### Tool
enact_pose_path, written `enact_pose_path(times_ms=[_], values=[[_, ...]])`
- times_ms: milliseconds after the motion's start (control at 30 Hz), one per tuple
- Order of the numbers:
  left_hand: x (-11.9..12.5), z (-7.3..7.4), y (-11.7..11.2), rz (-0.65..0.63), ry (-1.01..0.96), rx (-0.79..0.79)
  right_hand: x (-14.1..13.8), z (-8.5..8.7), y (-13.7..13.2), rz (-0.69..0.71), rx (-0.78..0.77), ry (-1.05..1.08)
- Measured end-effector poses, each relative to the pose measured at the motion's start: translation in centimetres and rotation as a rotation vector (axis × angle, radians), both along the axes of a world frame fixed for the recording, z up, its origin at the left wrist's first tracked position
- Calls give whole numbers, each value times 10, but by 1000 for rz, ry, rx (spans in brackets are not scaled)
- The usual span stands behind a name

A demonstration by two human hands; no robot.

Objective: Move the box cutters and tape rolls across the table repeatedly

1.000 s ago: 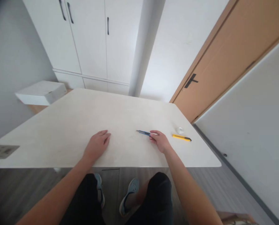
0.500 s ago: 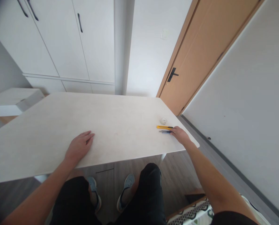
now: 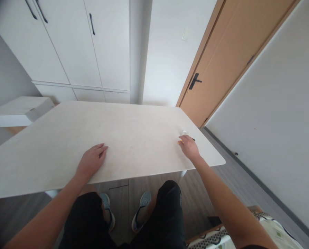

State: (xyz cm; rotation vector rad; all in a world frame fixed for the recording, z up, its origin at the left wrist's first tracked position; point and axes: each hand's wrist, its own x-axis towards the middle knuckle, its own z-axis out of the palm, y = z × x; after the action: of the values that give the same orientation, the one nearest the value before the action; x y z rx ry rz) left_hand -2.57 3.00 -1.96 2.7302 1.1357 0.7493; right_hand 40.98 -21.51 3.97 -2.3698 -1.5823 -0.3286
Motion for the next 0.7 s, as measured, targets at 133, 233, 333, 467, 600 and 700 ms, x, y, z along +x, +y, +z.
enact_pose_path(times_ms=[133,233,333,467,600,700], values=[[-1,1,-1,2,18,18,-84,-10,50,281,-44,142],[-1,-1,0,-9,22,27,-134,-24,74,407,-132,145],[-2,-3,1,-21,12,29,-153,-34,83,402,-187,143],[-2,-1,-1,-18,18,25,-152,-39,82,345,-201,170],[-1,3,-3,-4,40,20,-151,-40,81,346,-204,164],[-1,3,-3,-6,49,18,-151,-40,82,342,-211,148]])
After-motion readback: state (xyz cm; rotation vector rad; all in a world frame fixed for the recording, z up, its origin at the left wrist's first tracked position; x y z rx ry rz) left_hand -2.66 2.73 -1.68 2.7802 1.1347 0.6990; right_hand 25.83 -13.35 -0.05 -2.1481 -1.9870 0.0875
